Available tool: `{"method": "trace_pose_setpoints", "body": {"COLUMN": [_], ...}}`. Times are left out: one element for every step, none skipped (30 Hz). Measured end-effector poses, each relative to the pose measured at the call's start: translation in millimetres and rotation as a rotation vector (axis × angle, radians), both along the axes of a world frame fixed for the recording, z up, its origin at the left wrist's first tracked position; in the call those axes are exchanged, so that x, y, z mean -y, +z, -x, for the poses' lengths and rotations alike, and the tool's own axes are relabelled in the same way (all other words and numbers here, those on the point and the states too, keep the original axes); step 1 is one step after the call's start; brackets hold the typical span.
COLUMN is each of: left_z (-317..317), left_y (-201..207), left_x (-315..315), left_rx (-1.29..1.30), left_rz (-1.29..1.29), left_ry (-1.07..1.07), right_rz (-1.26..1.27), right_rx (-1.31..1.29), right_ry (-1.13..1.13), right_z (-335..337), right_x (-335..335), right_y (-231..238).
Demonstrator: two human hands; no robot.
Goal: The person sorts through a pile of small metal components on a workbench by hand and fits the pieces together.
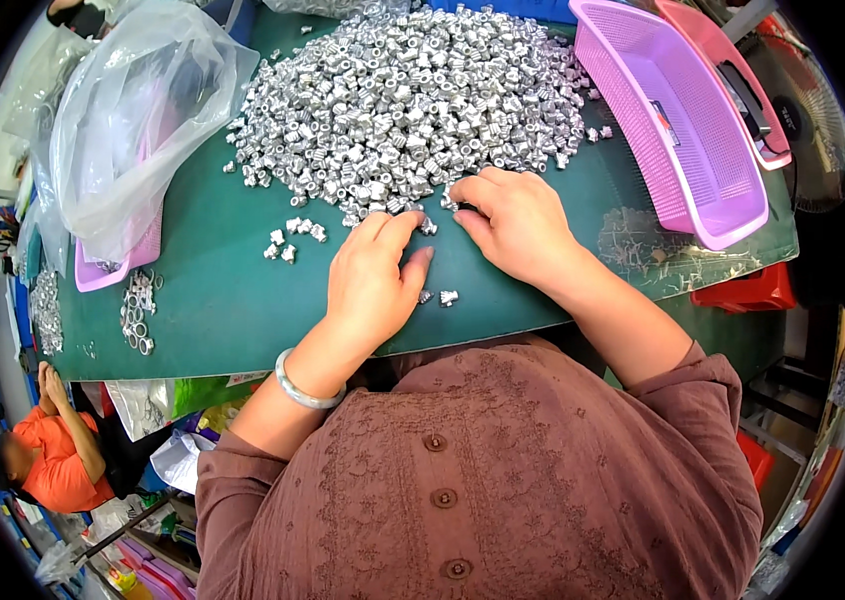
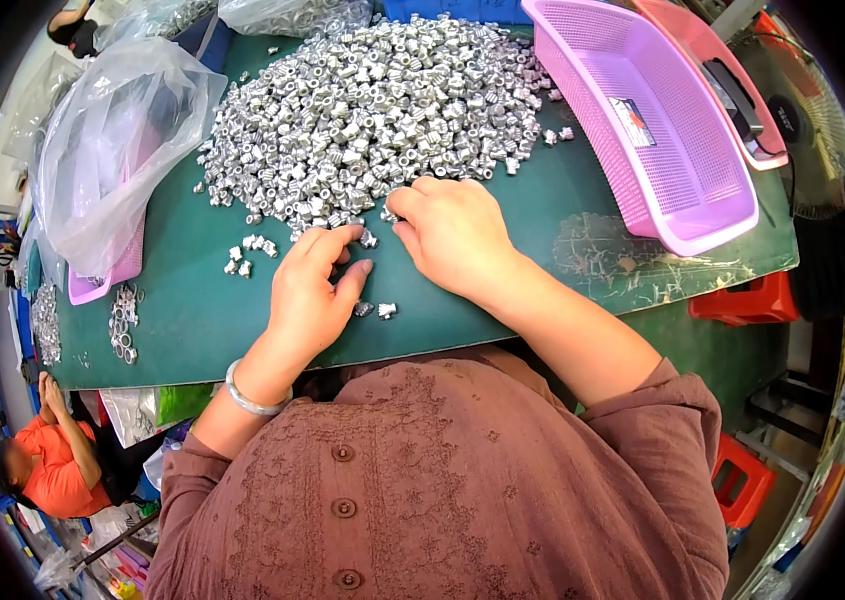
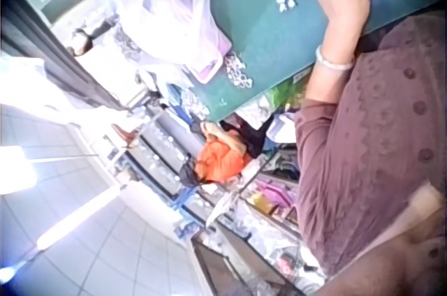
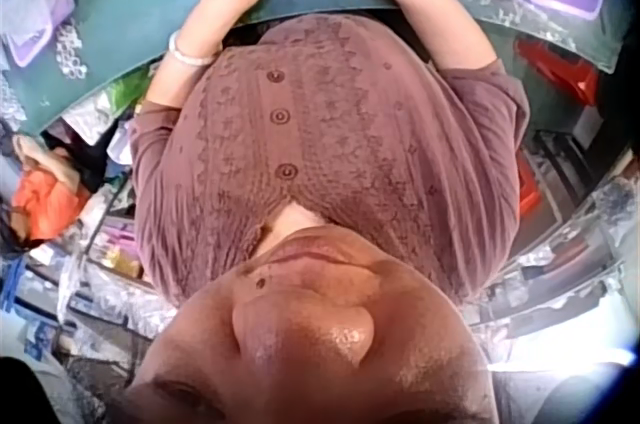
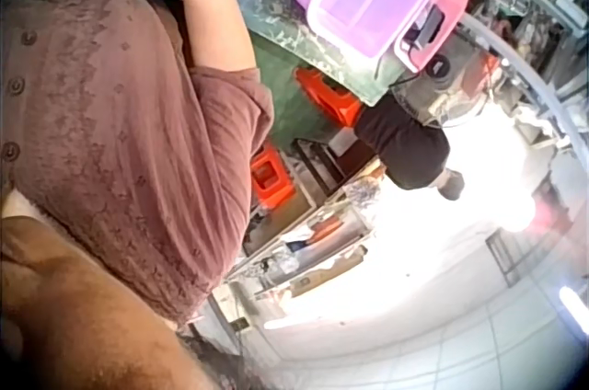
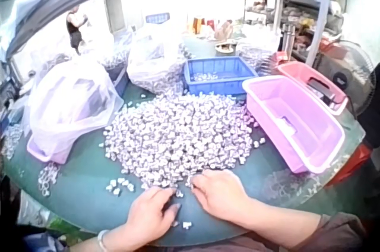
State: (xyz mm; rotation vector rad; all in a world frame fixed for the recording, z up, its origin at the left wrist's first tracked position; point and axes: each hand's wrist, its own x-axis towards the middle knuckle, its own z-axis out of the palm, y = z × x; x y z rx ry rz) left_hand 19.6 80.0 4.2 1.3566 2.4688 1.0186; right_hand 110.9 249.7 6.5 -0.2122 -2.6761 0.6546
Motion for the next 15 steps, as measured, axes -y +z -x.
{"method": "trace_pose_setpoints", "body": {"left_z": [0,1,1,1,0,0,0,0,0,0,0,-2,-3,-3,-4], "left_y": [0,-1,-1,-1,-1,-1,-1,-1,-1,-1,0,1,3,4,4], "left_x": [0,-1,-1,-1,-1,-1,-1,-1,0,0,1,1,2,1,-1], "left_rx": [0.0,-0.034,-0.069,-0.07,-0.067,-0.064,-0.064,-0.066,-0.069,-0.071,-0.066,-0.06,-0.025,-0.025,-0.052], "left_rz": [0.001,-0.022,-0.044,-0.044,-0.047,-0.05,-0.051,-0.047,-0.043,-0.044,-0.06,-0.078,-0.05,-0.052,-0.089], "left_ry": [0.001,-0.003,-0.006,-0.006,-0.004,-0.003,-0.005,-0.02,-0.032,-0.03,-0.06,-0.093,-0.101,-0.101,-0.13], "right_rz": [0.001,-0.002,-0.005,-0.005,-0.028,-0.051,-0.052,-0.051,-0.05,-0.051,0.015,0.081,0.088,0.086,0.094], "right_rx": [0.0,0.008,0.016,0.016,0.017,0.02,0.02,0.049,0.076,0.075,0.145,0.216,0.145,0.145,0.108], "right_ry": [0.001,-0.001,-0.002,-0.002,0.005,0.011,0.009,0.03,0.054,0.056,0.147,0.234,0.261,0.261,0.204], "right_z": [0,1,1,1,0,0,-1,-3,-4,-5,-8,-11,-15,-14,-13], "right_x": [0,0,0,0,0,0,0,1,1,1,0,-2,-3,-6,-9], "right_y": [0,0,0,0,1,1,2,3,5,8,11,13,12,12,13]}}
